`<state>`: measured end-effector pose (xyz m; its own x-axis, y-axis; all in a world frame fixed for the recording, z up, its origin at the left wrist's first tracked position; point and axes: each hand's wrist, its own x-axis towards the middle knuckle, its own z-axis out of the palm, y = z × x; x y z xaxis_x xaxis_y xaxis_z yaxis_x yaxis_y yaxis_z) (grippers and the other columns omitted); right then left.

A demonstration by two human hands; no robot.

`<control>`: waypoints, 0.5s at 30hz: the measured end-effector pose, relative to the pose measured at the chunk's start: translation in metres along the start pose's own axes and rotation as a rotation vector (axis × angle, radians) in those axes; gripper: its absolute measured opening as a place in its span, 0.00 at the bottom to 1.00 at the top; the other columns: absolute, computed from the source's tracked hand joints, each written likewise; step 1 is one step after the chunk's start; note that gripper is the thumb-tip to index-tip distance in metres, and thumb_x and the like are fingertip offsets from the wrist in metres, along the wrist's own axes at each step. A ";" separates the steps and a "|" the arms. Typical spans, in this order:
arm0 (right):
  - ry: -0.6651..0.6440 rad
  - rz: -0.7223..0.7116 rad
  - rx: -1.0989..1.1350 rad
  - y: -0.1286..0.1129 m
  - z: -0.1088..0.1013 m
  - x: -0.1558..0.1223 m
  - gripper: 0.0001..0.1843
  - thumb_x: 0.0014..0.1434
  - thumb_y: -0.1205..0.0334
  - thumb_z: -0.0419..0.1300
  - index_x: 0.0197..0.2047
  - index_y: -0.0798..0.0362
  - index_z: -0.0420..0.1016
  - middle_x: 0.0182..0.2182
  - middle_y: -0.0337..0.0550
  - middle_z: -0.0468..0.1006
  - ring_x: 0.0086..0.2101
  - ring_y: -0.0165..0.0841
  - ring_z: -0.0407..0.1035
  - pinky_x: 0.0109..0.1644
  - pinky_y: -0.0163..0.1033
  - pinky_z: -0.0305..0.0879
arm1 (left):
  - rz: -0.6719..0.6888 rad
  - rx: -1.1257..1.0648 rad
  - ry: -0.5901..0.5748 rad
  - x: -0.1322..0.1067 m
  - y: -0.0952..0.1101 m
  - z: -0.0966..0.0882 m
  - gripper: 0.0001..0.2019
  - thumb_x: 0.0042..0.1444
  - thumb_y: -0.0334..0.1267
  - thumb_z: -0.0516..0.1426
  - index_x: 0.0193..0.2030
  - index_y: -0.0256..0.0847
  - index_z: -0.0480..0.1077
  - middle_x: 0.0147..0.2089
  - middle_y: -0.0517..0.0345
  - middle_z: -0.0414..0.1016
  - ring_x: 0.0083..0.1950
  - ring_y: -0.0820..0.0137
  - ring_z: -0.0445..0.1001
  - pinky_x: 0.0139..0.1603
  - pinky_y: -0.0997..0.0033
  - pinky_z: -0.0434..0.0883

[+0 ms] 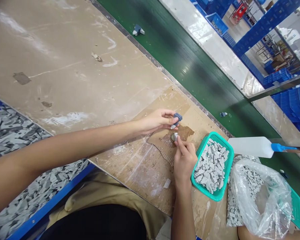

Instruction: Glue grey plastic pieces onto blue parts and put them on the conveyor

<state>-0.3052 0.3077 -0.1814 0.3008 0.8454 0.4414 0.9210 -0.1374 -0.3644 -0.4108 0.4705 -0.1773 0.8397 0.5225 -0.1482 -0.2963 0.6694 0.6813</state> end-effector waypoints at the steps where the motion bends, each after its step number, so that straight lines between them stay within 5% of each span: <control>1: -0.002 -0.002 -0.001 0.000 0.000 0.000 0.14 0.66 0.62 0.55 0.50 0.49 0.80 0.29 0.41 0.75 0.30 0.31 0.67 0.37 0.36 0.65 | -0.001 0.001 -0.002 0.000 0.000 0.000 0.13 0.50 0.34 0.68 0.36 0.30 0.72 0.34 0.54 0.71 0.34 0.71 0.75 0.46 0.65 0.70; 15: -0.045 0.012 0.046 0.002 0.000 -0.002 0.15 0.65 0.64 0.55 0.50 0.46 0.80 0.31 0.42 0.77 0.32 0.32 0.68 0.39 0.38 0.67 | -0.014 0.017 -0.007 -0.002 0.004 0.001 0.11 0.51 0.31 0.67 0.35 0.29 0.70 0.33 0.53 0.73 0.33 0.71 0.76 0.44 0.67 0.70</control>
<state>-0.3042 0.3061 -0.1829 0.2993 0.8664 0.3997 0.9047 -0.1245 -0.4075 -0.4134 0.4715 -0.1739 0.8470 0.5092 -0.1525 -0.2768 0.6674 0.6913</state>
